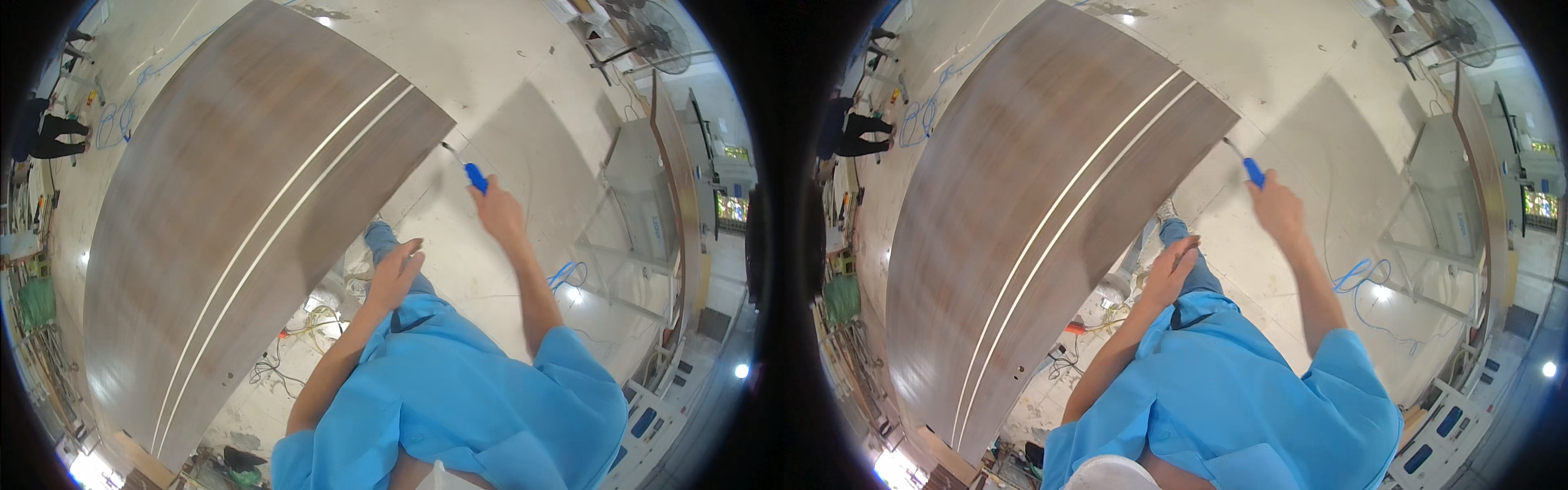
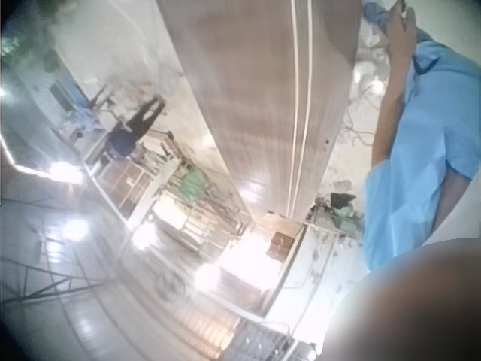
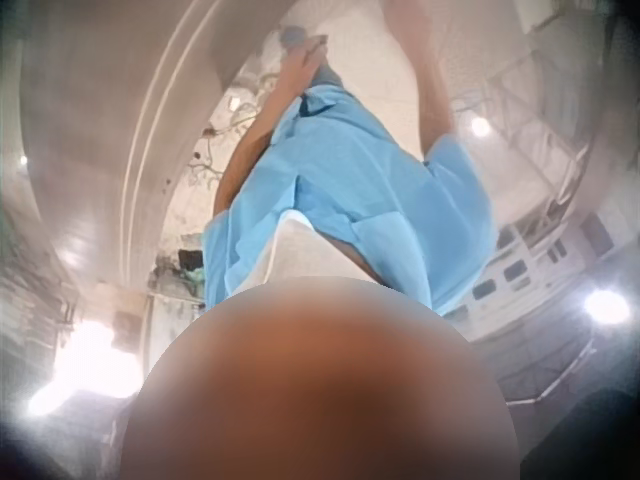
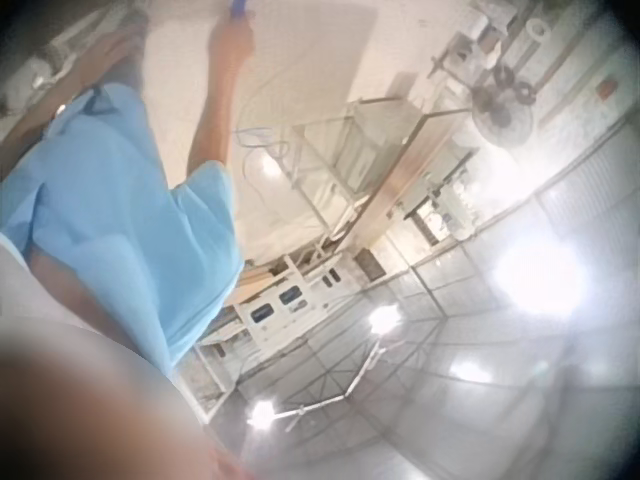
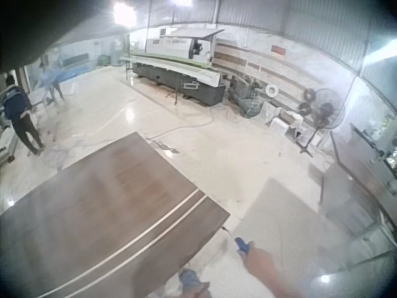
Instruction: The person sands a large wooden panel with an electric sander, then uses a compressed air blower to remove dust. The person flips the panel and continues sanding and blowing dust from the other side. Finally, the person connects a power tool to a power strip.
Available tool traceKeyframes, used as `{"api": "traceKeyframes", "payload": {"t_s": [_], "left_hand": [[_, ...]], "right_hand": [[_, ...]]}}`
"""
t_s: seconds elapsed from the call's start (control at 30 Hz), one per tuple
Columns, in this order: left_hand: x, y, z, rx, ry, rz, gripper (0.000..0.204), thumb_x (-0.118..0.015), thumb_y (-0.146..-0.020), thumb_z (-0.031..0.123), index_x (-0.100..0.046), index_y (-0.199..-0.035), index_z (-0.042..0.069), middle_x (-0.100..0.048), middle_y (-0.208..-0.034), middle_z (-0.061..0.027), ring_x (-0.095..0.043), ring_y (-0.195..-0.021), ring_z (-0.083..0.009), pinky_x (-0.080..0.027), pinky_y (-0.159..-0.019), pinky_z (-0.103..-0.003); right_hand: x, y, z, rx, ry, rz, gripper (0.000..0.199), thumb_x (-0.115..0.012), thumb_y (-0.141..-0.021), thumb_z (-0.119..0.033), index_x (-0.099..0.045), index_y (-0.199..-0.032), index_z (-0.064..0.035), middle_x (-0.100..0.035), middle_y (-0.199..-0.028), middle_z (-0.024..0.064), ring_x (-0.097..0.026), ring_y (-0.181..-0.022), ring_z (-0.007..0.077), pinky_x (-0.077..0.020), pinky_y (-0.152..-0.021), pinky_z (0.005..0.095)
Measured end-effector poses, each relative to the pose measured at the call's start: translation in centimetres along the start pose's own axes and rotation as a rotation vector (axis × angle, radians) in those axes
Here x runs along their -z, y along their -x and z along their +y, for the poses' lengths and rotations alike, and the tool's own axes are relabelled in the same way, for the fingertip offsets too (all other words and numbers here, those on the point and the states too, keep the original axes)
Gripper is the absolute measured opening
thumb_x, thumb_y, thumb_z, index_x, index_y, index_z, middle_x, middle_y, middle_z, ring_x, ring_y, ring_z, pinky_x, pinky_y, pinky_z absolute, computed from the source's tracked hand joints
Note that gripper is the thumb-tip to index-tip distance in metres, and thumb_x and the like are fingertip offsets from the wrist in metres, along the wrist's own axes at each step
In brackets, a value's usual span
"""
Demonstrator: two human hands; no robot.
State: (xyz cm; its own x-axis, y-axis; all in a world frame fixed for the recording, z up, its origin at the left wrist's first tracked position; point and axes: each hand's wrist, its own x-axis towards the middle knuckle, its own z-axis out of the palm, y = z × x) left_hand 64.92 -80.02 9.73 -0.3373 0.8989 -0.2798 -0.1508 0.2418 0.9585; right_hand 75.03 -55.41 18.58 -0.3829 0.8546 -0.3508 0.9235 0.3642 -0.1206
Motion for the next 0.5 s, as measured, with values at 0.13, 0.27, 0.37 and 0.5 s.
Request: {"api": "traceKeyframes", "payload": {"t_s": [0.13,0.27,0.37,0.5], "left_hand": [[-4.3,0.2,0.8,0.071,0.772,0.076,0.058,-0.045,-0.113,0.043,-0.044,-0.156,0.005,-0.059,-0.147,-0.0099,-0.057,-0.133,-0.0227,-0.041,-0.116,-0.039],[-1.4,3.7,1.8,0.046,1.035,0.438,0.060,-0.045,-0.111,0.051,-0.046,-0.153,0.009,-0.059,-0.143,-0.0081,-0.056,-0.132,-0.0234,-0.043,-0.113,-0.040],[2.8,7.1,2.3,-0.003,1.086,0.554,0.061,-0.047,-0.109,0.056,-0.051,-0.146,0.009,-0.062,-0.135,-0.0074,-0.058,-0.128,-0.0236,-0.045,-0.111,-0.040],[6.9,11.5,1.0,-0.058,1.093,0.746,0.061,-0.047,-0.108,0.058,-0.053,-0.140,0.007,-0.064,-0.127,-0.0080,-0.060,-0.124,-0.0237,-0.046,-0.109,-0.040]], "right_hand": [[-5.7,6.4,-6.1,0.096,-0.265,-0.203,0.048,-0.048,-0.107,-0.050,-0.049,-0.129,-0.0073,-0.075,-0.093,0.0257,-0.072,-0.089,0.0468,-0.0563,-0.077,0.0552],[-9.9,12.3,-12.2,0.514,-0.402,-0.218,0.043,-0.051,-0.105,-0.040,-0.047,-0.138,-0.0129,-0.072,-0.099,0.0233,-0.071,-0.092,0.0440,-0.0533,-0.076,0.0572],[-12.8,15.3,-15.7,0.730,-0.472,-0.128,0.050,-0.053,-0.102,-0.035,-0.045,-0.146,-0.0130,-0.066,-0.118,0.0250,-0.066,-0.106,0.0434,-0.0504,-0.086,0.0579],[-14.6,17.7,-18.8,1.024,-0.451,-0.239,0.056,-0.054,-0.102,-0.033,-0.044,-0.151,-0.0082,-0.056,-0.135,0.0256,-0.059,-0.117,0.0433,-0.0467,-0.094,0.0573]]}}
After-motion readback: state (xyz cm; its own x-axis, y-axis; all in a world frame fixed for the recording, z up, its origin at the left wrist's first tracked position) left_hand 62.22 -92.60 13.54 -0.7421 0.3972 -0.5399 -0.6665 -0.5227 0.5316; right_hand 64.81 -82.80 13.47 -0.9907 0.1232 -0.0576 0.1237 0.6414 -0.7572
